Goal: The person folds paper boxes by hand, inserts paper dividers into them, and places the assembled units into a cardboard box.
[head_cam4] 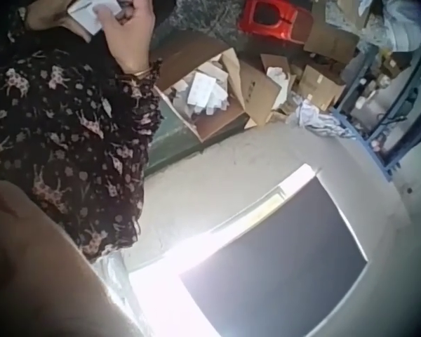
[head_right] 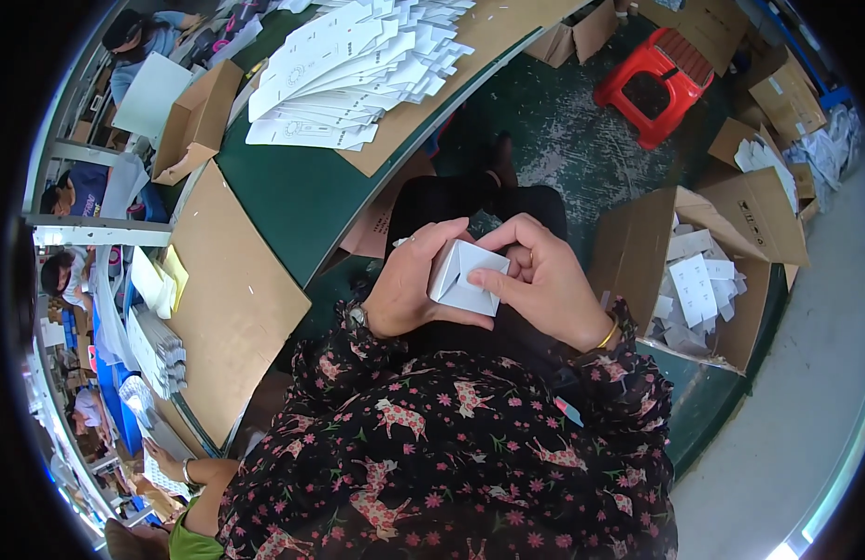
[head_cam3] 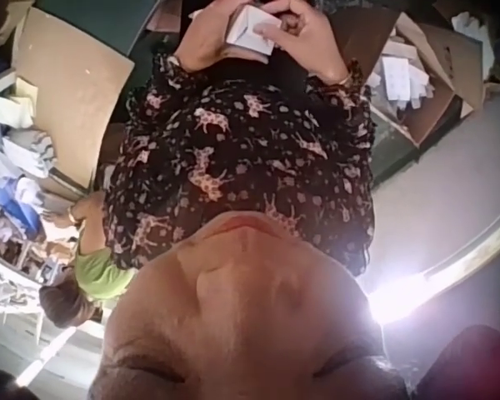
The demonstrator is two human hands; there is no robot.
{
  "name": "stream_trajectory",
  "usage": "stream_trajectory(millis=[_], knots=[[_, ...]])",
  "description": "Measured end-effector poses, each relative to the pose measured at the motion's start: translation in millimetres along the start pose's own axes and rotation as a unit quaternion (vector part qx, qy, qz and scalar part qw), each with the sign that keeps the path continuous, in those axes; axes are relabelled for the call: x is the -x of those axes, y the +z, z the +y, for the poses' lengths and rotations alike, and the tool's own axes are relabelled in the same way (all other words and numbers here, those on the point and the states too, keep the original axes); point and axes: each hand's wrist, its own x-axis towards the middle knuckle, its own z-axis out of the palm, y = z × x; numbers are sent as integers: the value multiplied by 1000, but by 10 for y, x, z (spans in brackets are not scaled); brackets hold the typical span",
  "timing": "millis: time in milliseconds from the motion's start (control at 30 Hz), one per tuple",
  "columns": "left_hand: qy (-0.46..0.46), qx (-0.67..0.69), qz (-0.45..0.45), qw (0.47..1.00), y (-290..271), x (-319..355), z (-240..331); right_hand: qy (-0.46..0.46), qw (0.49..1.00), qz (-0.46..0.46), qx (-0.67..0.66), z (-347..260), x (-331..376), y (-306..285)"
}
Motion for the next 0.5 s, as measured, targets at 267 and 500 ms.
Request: stream_trajectory(millis=[267, 500], knots=[[12, -63, 18, 998, 44, -19, 11, -124, 963, 97, 219, 63, -27, 131], [8, -108, -40, 993, 137, -97, 62, -92, 960, 123, 236, 99, 77, 115]])
